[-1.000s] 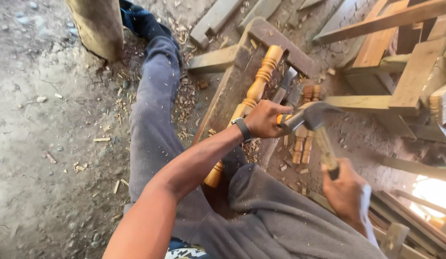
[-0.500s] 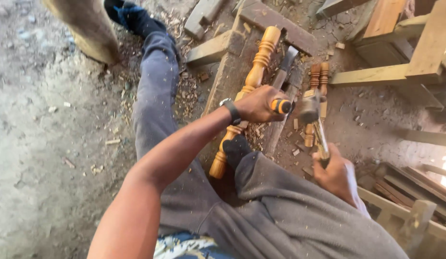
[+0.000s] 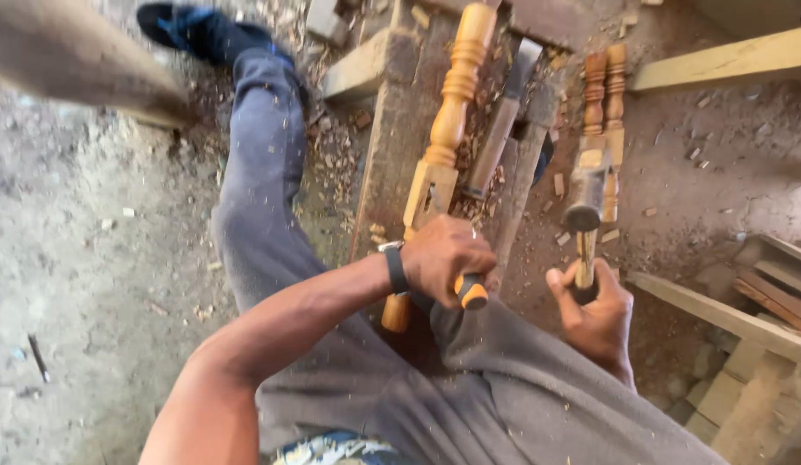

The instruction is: Carving decorative patterns into a wooden furniture leg using a hammer and chisel

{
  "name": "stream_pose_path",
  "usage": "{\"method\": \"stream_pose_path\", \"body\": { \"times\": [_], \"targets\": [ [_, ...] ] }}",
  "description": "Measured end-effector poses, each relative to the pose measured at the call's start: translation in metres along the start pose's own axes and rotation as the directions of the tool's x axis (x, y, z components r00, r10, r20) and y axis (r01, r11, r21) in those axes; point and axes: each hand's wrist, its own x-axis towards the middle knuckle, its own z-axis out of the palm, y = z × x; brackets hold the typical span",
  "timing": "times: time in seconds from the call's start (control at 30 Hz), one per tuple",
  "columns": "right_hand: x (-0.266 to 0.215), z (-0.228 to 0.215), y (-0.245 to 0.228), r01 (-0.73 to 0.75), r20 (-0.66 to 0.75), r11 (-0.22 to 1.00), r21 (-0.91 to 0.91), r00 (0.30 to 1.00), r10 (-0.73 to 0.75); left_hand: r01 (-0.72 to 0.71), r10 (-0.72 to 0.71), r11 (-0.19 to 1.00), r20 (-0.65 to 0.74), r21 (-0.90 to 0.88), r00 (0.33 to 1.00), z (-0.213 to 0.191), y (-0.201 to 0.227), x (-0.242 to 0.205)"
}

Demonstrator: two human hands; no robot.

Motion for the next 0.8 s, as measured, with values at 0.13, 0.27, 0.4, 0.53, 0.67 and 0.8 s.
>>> {"method": "stream_pose_path", "body": {
  "times": [0.13,0.27,0.4,0.53,0.67,0.8],
  "targets": [
    [-0.003,0.003,-0.004,-0.100,0.022,0.987,0.124,0.995,0.098,0.401,-0.211,0.891,0.587,-0.214,0.782,-0.031,-0.010,0.057],
    [-0.009,0.000,-0.014,-0.161,-0.001,0.953,0.256,0.986,0.167,0.561,-0.211,0.743,0.668,-0.365,0.714,-0.032,-0.002,0.097],
    [-0.019,-0.012,-0.005,-0.161,-0.065,0.943,0.290,0.980,0.187,0.154,-0.062,0.944,0.301,-0.293,0.951,-0.024,0.063,0.062],
    [-0.015,-0.021,-0.015,-0.307,0.067,0.869,0.388,0.950,0.305,0.084,-0.079,0.996,0.129,-0.031,0.988,-0.029,0.094,0.045],
    [-0.008,-0.018,-0.017,-0.349,0.106,0.806,0.478,0.934,0.341,0.060,-0.062,0.997,0.071,0.040,0.996,-0.026,0.088,0.036],
    [-0.005,-0.016,-0.011,-0.350,0.108,0.812,0.467,0.934,0.341,0.078,-0.079,0.997,0.068,0.013,0.995,-0.031,0.078,0.040]
  ]
}}
